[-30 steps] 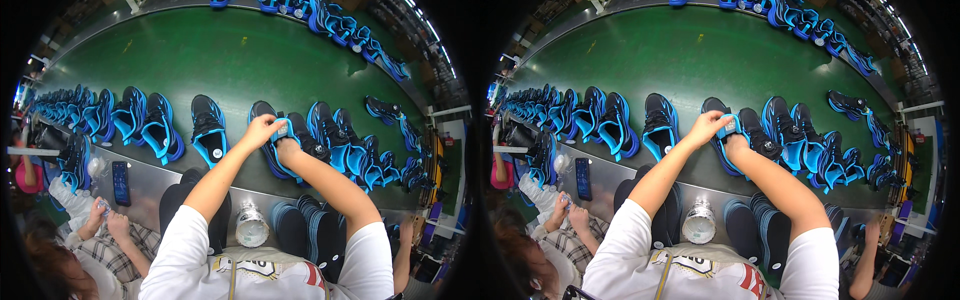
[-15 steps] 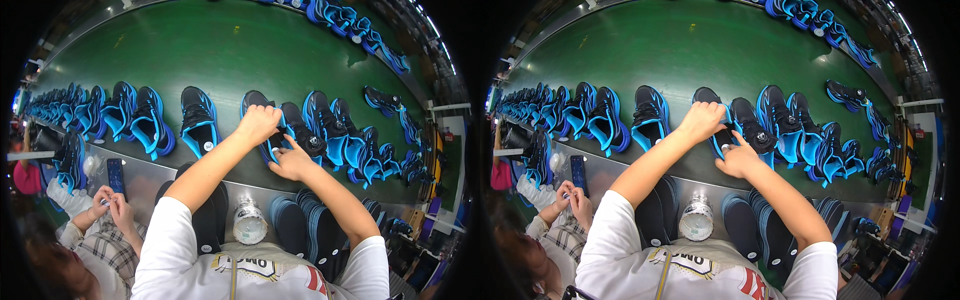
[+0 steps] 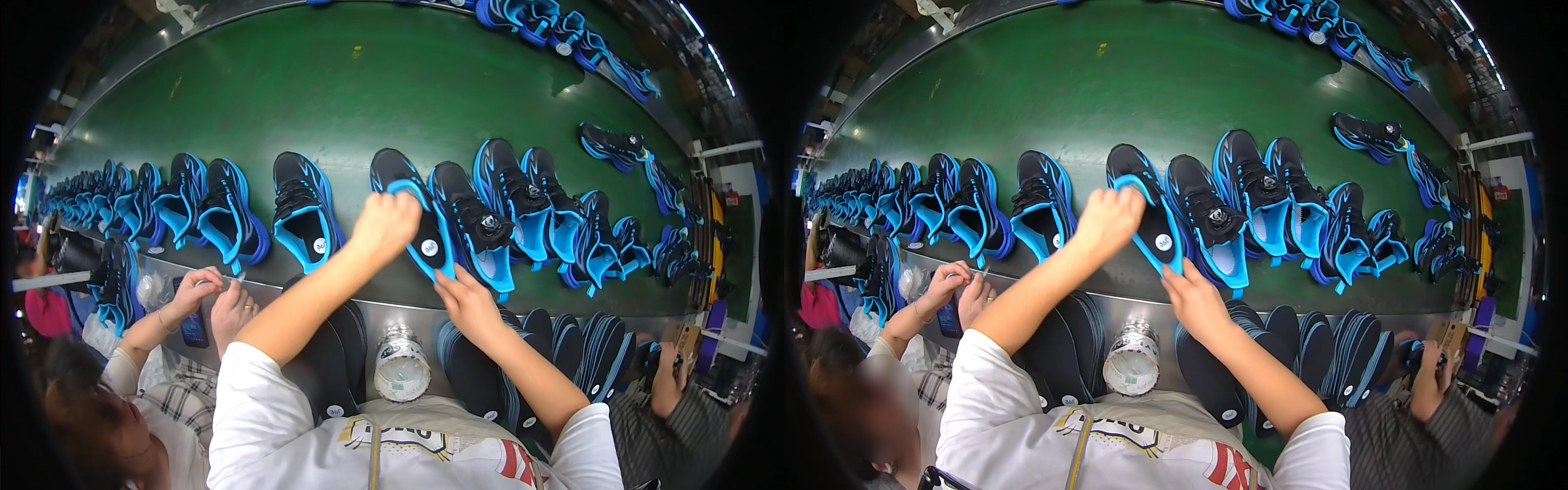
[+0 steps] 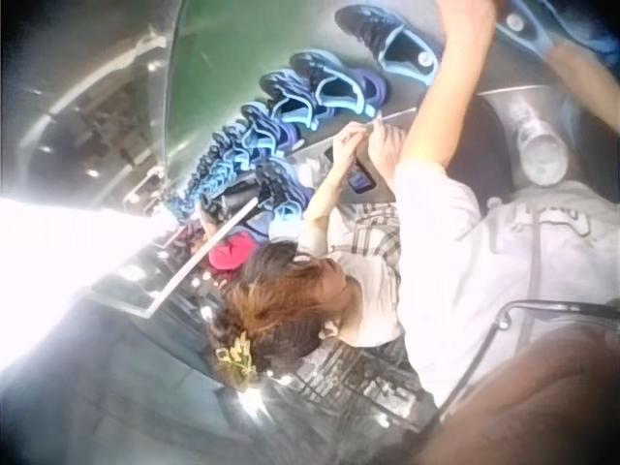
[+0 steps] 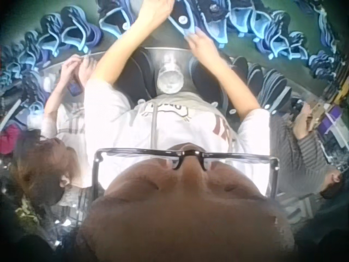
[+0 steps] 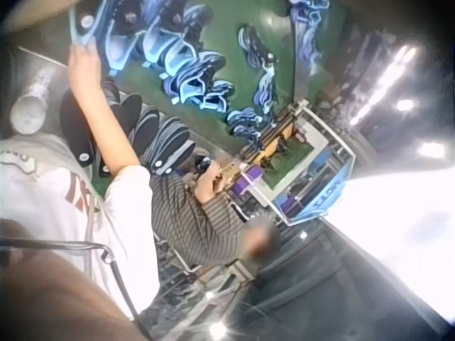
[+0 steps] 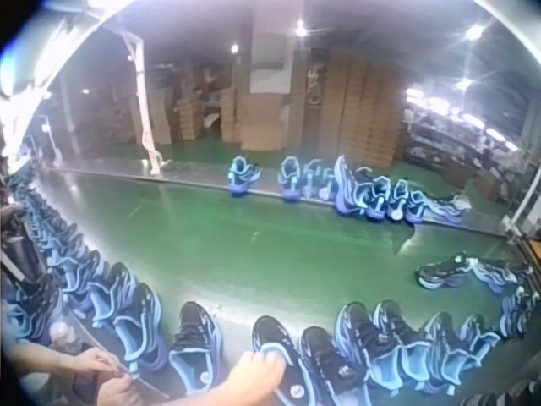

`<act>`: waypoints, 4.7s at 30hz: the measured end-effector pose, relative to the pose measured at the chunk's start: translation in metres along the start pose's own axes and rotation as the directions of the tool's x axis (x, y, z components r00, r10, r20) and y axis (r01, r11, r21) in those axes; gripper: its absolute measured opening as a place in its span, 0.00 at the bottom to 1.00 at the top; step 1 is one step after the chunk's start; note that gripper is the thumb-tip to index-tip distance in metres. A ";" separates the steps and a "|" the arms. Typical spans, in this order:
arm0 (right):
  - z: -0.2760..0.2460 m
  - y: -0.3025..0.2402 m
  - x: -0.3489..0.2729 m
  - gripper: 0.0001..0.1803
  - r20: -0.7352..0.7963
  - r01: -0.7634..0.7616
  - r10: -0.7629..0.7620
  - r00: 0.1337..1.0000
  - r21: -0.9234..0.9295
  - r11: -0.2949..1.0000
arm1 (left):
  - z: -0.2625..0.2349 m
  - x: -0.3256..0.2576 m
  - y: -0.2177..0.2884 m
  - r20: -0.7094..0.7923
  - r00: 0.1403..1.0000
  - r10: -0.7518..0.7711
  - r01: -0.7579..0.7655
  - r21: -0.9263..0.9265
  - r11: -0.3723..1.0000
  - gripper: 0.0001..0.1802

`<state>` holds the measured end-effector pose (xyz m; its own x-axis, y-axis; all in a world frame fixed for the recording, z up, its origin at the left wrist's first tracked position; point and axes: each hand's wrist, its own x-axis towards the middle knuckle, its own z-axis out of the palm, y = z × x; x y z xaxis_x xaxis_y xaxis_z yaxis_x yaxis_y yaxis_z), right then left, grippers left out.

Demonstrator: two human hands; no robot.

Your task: The person picks up insoles from a stack, inserts them into shoes on an assembly line by hand, and pushes the shoes along the line.

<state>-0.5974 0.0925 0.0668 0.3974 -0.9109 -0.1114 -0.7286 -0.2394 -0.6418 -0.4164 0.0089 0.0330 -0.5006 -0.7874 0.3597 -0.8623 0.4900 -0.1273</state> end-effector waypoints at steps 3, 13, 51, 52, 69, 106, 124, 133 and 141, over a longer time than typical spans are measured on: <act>0.004 -0.006 0.025 0.14 0.055 -0.097 0.094 0.994 0.049 0.994 | 0.011 0.014 -0.009 0.177 0.984 -0.024 0.008 0.088 0.996 0.05; -0.088 -0.005 -0.077 0.19 -0.294 -0.015 -0.036 0.955 -0.171 0.985 | -0.025 0.008 -0.040 0.390 0.879 -0.276 0.467 -0.821 0.327 0.08; -0.035 0.053 0.025 0.10 -0.046 0.061 -0.105 0.993 -0.560 0.826 | 0.028 0.060 0.049 0.572 0.797 -0.196 0.590 -0.805 0.051 0.24; -0.034 0.051 0.023 0.12 -0.153 0.126 -0.269 0.951 -0.602 0.788 | 0.035 0.056 0.054 0.516 0.792 -0.327 0.551 -0.835 0.017 0.25; -0.029 0.075 0.051 0.07 0.126 0.143 -0.082 0.989 -0.624 0.769 | 0.010 0.057 0.081 0.453 0.751 -0.481 0.605 -0.763 0.227 0.21; -0.056 0.053 0.037 0.32 0.656 0.236 0.250 0.713 -0.559 0.795 | 0.001 0.075 0.068 0.169 0.985 -0.047 0.095 -0.291 0.952 0.18; -0.083 0.079 -0.078 0.17 -0.014 0.181 -0.189 0.982 -0.217 0.959 | -0.037 0.020 0.086 0.221 0.915 -0.338 0.392 -0.690 0.609 0.07; -0.125 0.175 -0.034 0.16 -0.221 -0.080 -0.045 0.974 -0.526 0.847 | -0.047 0.027 0.069 0.621 0.617 -0.484 0.450 -0.782 -0.431 0.10; -0.159 0.181 -0.081 0.20 -0.469 -0.302 -0.039 0.882 -0.628 0.717 | -0.070 0.074 0.082 0.212 0.707 -0.675 0.443 -0.877 0.189 0.19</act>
<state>-0.8500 0.0690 0.0800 0.1172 -0.9521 0.2823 -0.9930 -0.1075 0.0497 -0.5191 0.0171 0.1137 0.2118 -0.9666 0.1446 -0.3179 0.0717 0.9454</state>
